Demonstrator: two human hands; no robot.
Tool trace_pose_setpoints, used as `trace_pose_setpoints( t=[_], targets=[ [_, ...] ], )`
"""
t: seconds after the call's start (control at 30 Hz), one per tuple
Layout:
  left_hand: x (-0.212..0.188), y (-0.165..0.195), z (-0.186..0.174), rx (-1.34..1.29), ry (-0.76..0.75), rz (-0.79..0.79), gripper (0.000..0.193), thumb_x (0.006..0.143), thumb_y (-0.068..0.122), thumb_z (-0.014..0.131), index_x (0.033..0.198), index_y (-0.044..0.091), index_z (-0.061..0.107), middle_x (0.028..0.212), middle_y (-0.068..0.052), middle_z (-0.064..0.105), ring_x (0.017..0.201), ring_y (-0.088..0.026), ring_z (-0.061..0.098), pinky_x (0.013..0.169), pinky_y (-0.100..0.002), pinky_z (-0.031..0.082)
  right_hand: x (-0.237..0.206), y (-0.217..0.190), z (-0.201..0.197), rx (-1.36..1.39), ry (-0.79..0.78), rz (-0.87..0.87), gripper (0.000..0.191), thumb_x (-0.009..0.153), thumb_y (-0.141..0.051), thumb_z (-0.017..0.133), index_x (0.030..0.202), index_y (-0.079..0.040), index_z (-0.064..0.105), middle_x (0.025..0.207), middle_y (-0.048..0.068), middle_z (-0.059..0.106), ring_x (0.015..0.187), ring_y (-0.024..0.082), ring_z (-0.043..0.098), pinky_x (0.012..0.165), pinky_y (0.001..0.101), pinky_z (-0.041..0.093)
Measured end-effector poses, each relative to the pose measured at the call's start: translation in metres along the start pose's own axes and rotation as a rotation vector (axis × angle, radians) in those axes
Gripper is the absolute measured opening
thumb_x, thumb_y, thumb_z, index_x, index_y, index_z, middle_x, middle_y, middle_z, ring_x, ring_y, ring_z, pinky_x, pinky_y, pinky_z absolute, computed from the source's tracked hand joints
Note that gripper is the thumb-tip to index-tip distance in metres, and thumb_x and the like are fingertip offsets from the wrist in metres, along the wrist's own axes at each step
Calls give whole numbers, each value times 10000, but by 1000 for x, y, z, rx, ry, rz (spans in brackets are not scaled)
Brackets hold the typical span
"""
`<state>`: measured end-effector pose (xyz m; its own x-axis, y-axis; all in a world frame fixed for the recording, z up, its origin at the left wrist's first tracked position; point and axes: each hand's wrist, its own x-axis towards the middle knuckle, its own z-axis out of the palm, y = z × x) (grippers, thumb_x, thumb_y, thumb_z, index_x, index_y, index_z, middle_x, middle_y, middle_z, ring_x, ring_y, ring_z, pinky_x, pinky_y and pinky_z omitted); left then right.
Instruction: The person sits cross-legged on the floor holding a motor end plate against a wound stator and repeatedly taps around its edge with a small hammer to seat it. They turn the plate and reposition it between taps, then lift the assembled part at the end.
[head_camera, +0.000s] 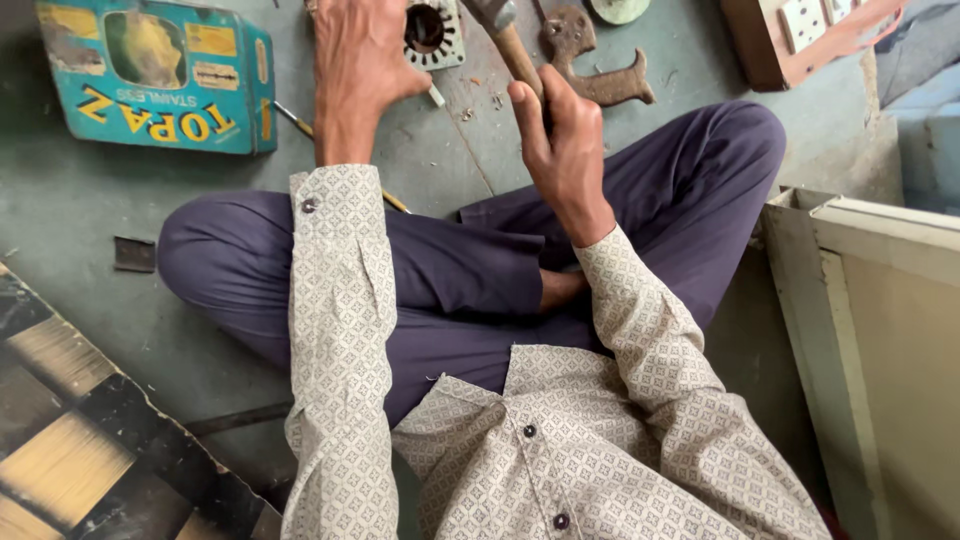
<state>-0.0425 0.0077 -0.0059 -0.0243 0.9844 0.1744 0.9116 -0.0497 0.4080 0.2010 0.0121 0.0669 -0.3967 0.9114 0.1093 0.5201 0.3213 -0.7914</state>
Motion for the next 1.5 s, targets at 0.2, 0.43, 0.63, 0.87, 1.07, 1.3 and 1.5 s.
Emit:
trace_pose_setpoints(
  t=[0.2, 0.43, 0.63, 0.87, 1.07, 1.3, 1.5],
  targets=[
    [0, -5, -4, -87, 117, 114, 712, 468, 159, 880, 1152, 58, 711, 1047, -152, 703, 1002, -376, 652, 904, -504, 457, 0, 4, 6, -94, -51, 71, 394, 1078, -316, 653, 850, -4, 579, 605, 175, 499, 498, 329, 486, 507, 427, 373],
    [1, 2, -10, -98, 26, 8, 585, 554, 162, 908, 1096, 69, 707, 979, -168, 683, 951, -401, 637, 828, -527, 459, -1, 3, 5, -137, -105, 100, 443, 1097, -311, 645, 824, 14, 520, 598, 185, 466, 507, 362, 444, 511, 449, 348],
    [-3, 6, -13, -132, 166, 98, 624, 523, 104, 869, 1132, 95, 731, 997, -158, 690, 943, -395, 648, 802, -525, 458, -3, 4, -2, -8, -53, 60, 444, 1101, -333, 593, 818, 0, 516, 572, 94, 446, 487, 180, 449, 504, 402, 342],
    [4, -1, 5, -105, 39, -13, 547, 603, -9, 784, 1137, 66, 689, 995, -131, 684, 946, -329, 673, 877, -480, 516, 3, 17, 1, -8, -42, 102, 493, 1116, -338, 588, 790, 18, 489, 613, 76, 377, 570, 132, 338, 519, 377, 294],
    [-2, -3, 3, -200, 56, -36, 551, 568, -18, 830, 1098, 54, 699, 981, -194, 694, 925, -421, 646, 807, -500, 501, 1, 23, 2, 30, -40, 110, 509, 1112, -358, 582, 789, 21, 478, 628, 40, 387, 590, 115, 336, 522, 362, 271],
    [-2, 0, 4, -229, -10, -39, 692, 589, -24, 839, 1249, 140, 708, 1142, -154, 703, 1059, -388, 665, 903, -468, 519, 4, 25, 3, 23, -33, 126, 524, 1111, -381, 582, 790, 18, 473, 633, 52, 386, 603, 123, 342, 532, 370, 279],
    [-1, 13, -18, -234, 77, 54, 668, 546, 10, 822, 1195, 31, 664, 1148, -215, 633, 1113, -444, 573, 960, -480, 457, 3, 18, 3, 34, -62, 154, 528, 1099, -403, 572, 780, 10, 490, 619, 48, 382, 586, 118, 362, 522, 372, 293]
  ],
)
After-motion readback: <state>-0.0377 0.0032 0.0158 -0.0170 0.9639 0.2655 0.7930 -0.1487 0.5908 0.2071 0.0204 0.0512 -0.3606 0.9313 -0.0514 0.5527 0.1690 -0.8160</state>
